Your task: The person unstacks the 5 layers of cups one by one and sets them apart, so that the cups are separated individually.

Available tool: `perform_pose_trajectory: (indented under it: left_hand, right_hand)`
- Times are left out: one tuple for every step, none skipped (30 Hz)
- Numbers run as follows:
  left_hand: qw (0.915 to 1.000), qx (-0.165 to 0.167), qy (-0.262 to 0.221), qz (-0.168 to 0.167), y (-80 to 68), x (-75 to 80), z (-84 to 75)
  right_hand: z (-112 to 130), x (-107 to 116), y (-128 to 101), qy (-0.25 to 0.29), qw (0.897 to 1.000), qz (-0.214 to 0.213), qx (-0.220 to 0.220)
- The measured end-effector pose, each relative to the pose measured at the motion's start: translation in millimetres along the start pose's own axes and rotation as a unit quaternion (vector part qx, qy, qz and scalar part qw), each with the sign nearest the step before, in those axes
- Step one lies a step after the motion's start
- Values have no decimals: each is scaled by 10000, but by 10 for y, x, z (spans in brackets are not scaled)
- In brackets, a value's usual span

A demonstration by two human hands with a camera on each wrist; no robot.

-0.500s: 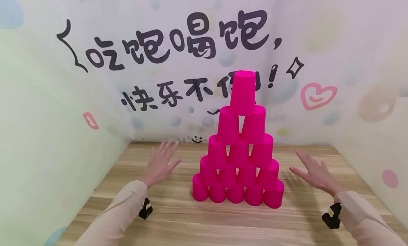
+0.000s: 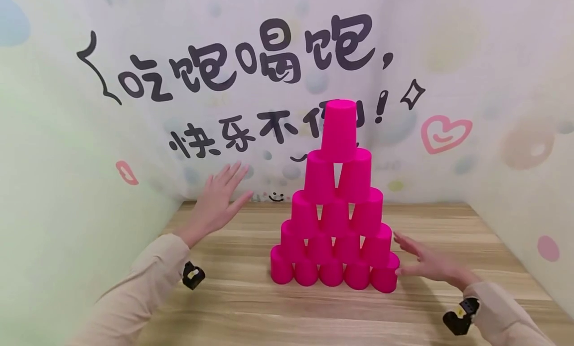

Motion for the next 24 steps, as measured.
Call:
perform_pose_trajectory:
  left_hand:
    - [9999, -51, -88, -88, 36, 81, -41]
    - [9997, -106, -173, -168, 75, 157, -83]
    - [9992, -159, -262, -257, 112, 233, -124]
    - [9985, -207, -359, -349, 149, 308, -167]
    - [9976, -259, -462, -446, 187, 380, -209]
    - [9963, -321, -591, -540, 225, 446, -250]
    - [9947, -372, -723, -621, 260, 509, -294]
    - [9935, -390, -828, -680, 293, 564, -334]
    - [9920, -389, -965, -719, 323, 612, -372]
    - [9905, -372, -1101, -729, 358, 649, -411]
    - [9888, -346, -1253, -728, 395, 676, -447]
    - [9869, -307, -1417, -702, 432, 692, -483]
    - [9849, -238, -1584, -653, 470, 697, -517]
    - [9828, -168, -1737, -603, 508, 693, -553]
    - [9798, -104, -1920, -549, 550, 684, -590]
    - [9766, -15, -2099, -471, 591, 665, -629]
    - [9727, 51, -2286, -404, 633, 641, -673]
    - [9685, 110, -2465, -347, 671, 608, -719]
    - [9648, 181, -2609, -290, 704, 574, -765]
    - [9605, 213, -2764, -254, 733, 542, -814]
    - [9557, 243, -2925, -220, 760, 510, -861]
    - [9509, 281, -3076, -178, 785, 479, -905]
    - [9465, 283, -3209, -170, 818, 456, -956]
    - [9420, 297, -3340, -167, 849, 436, -1001]
  right_hand:
    - [-12, -43, 10, 75, 9999, 61, -52]
    - [-19, -79, 20, 142, 9998, 92, -42]
    - [-32, -112, 31, 210, 9997, 101, -48]
    - [-38, -140, 43, 269, 9996, 87, 13]
    - [-45, -164, 54, 330, 9994, 50, 75]
    - [-48, -181, 65, 372, 9992, -14, 159]
    - [-47, -195, 72, 417, 9987, -88, 263]
    - [-53, -204, 77, 420, 9984, -186, 327]
    - [-54, -213, 84, 405, 9979, -283, 418]
    - [-57, -220, 86, 391, 9972, -383, 505]
    - [-62, -228, 87, 406, 9965, -473, 560]
    - [-57, -236, 87, 390, 9955, -544, 677]
    - [-52, -244, 83, 391, 9943, -600, 786]
    - [-52, -250, 80, 390, 9934, -655, 862]
    - [-48, -259, 80, 419, 9921, -695, 954]
    - [-40, -265, 78, 453, 9908, -733, 1044]
    - [-38, -267, 75, 484, 9900, -754, 1092]
    - [-43, -269, 75, 491, 9896, -777, 1108]
    - [-53, -269, 76, 503, 9896, -806, 1084]
    - [-57, -271, 74, 490, 9893, -825, 1095]
    - [-58, -274, 74, 475, 9891, -841, 1111]
    - [-57, -277, 74, 436, 9889, -860, 1127]
    - [-60, -266, 64, 405, 9888, -887, 1127]
    - [-60, -258, 55, 372, 9887, -913, 1132]
Point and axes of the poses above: each hand's wrist, its own y-axis towards the middle knuckle, its own x-axis out of the back of the hand, z = x × y, the point moved 8 cm from there along y, towards the middle knuckle
